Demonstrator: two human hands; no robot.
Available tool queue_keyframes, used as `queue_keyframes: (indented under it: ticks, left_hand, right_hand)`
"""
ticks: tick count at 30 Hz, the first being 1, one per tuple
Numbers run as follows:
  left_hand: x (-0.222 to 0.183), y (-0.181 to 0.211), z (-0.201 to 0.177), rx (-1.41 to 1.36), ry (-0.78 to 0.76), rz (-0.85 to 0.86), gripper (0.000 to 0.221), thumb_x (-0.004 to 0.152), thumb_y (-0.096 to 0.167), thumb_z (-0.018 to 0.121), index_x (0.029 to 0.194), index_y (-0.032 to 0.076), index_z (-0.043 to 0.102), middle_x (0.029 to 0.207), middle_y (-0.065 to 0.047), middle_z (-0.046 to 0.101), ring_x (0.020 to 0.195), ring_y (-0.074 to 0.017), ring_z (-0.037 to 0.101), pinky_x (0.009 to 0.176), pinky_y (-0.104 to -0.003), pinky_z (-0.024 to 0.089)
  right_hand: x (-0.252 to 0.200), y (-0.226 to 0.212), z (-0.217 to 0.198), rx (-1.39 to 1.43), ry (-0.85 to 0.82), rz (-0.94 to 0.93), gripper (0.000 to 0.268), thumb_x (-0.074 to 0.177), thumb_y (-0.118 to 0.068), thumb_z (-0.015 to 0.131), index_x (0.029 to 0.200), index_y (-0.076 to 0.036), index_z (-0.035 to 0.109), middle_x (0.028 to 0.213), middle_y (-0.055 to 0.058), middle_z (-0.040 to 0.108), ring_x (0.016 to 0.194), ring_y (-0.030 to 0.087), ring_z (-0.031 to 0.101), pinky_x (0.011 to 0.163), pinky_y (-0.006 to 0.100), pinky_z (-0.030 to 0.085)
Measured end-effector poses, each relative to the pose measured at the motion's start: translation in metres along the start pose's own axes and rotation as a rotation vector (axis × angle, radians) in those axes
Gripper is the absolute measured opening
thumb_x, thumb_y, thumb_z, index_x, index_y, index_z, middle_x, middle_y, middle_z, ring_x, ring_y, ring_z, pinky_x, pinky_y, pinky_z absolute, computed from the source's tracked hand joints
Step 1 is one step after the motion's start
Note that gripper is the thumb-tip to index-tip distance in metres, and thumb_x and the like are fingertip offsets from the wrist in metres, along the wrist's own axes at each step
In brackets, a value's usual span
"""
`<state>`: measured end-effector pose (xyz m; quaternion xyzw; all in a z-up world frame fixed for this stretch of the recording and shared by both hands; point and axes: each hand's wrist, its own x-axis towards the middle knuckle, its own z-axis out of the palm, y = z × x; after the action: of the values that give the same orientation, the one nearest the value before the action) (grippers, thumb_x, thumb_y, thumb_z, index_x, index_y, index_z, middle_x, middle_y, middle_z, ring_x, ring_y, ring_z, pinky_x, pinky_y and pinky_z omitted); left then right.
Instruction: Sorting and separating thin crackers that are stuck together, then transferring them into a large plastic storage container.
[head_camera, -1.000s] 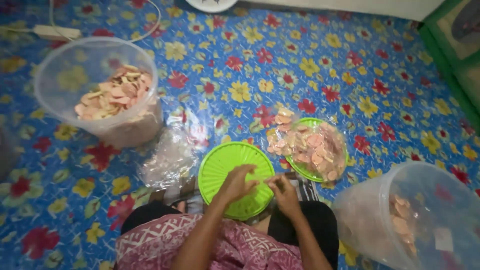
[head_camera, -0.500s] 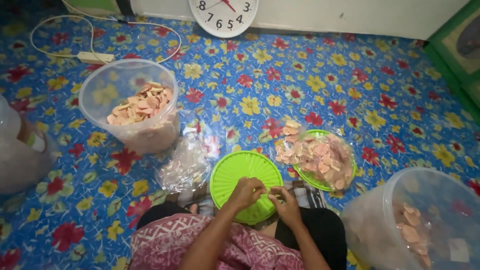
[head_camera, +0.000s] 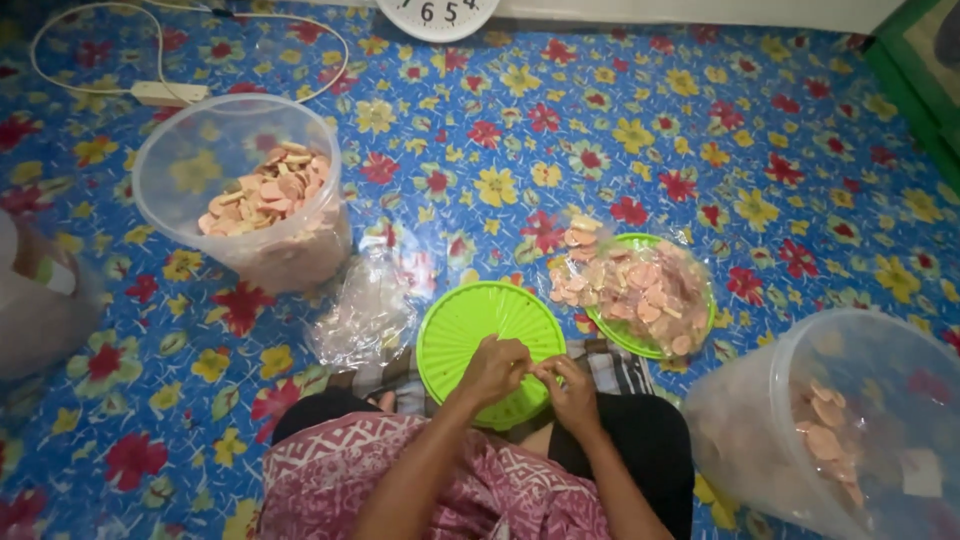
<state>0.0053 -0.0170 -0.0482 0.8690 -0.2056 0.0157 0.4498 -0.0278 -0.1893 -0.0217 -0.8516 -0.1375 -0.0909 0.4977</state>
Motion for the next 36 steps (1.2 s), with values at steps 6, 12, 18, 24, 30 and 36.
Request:
queue_keyframes:
  ticks: [6,12,18,24,30,36]
  left_hand:
    - [0.004,0.012,-0.018,0.016,0.053,-0.078,0.012,0.082,0.018,0.065,0.07,0.021,0.062,0.072,0.002,0.062,0.079,-0.0204,0.065,0.102,-0.051,0.031]
    - [0.007,0.017,-0.027,-0.007,0.075,-0.133,0.011,0.084,0.017,0.063,0.073,0.019,0.063,0.073,0.001,0.063,0.079,-0.0213,0.064,0.103,-0.054,0.028]
    - [0.009,0.014,-0.029,0.078,0.032,-0.085,0.009,0.082,0.015,0.064,0.073,0.018,0.063,0.072,0.0,0.062,0.078,-0.0227,0.064,0.102,-0.054,0.03]
    - [0.007,0.01,-0.012,0.033,-0.014,-0.046,0.012,0.083,0.016,0.063,0.071,0.019,0.064,0.072,0.001,0.062,0.079,-0.0225,0.064,0.101,-0.055,0.031]
    - [0.005,0.006,-0.017,-0.009,0.054,-0.044,0.016,0.083,0.017,0.062,0.067,0.02,0.061,0.069,0.002,0.061,0.078,-0.0214,0.064,0.102,-0.055,0.031]
    - [0.004,0.021,-0.034,-0.017,0.061,-0.066,0.013,0.083,0.011,0.062,0.071,0.015,0.064,0.071,-0.003,0.064,0.078,-0.0237,0.065,0.103,-0.055,0.029]
  right_hand:
    - [0.005,0.017,0.006,-0.009,0.047,-0.005,0.004,0.08,-0.014,0.067,0.078,-0.011,0.068,0.074,0.004,0.064,0.074,0.024,0.063,0.073,0.033,0.049]
    - [0.012,0.024,0.005,-0.049,0.057,0.027,0.008,0.081,-0.019,0.067,0.078,-0.012,0.066,0.073,0.003,0.063,0.074,0.022,0.063,0.072,0.031,0.05]
    - [0.018,0.006,0.001,-0.008,0.035,0.019,0.018,0.075,-0.019,0.074,0.091,-0.013,0.068,0.086,0.002,0.066,0.087,0.022,0.064,0.076,0.031,0.051]
    - [0.013,0.015,0.008,0.03,0.033,-0.068,0.003,0.076,-0.013,0.071,0.079,-0.012,0.071,0.078,0.003,0.067,0.086,0.024,0.064,0.081,0.034,0.049]
    - [0.01,0.027,0.011,-0.022,0.014,-0.096,0.005,0.079,-0.014,0.069,0.077,-0.01,0.066,0.076,0.004,0.065,0.087,0.026,0.064,0.083,0.037,0.049]
    - [0.007,0.011,0.003,-0.066,0.019,-0.074,0.006,0.081,-0.017,0.066,0.078,-0.011,0.065,0.075,0.003,0.064,0.085,0.025,0.064,0.081,0.036,0.05]
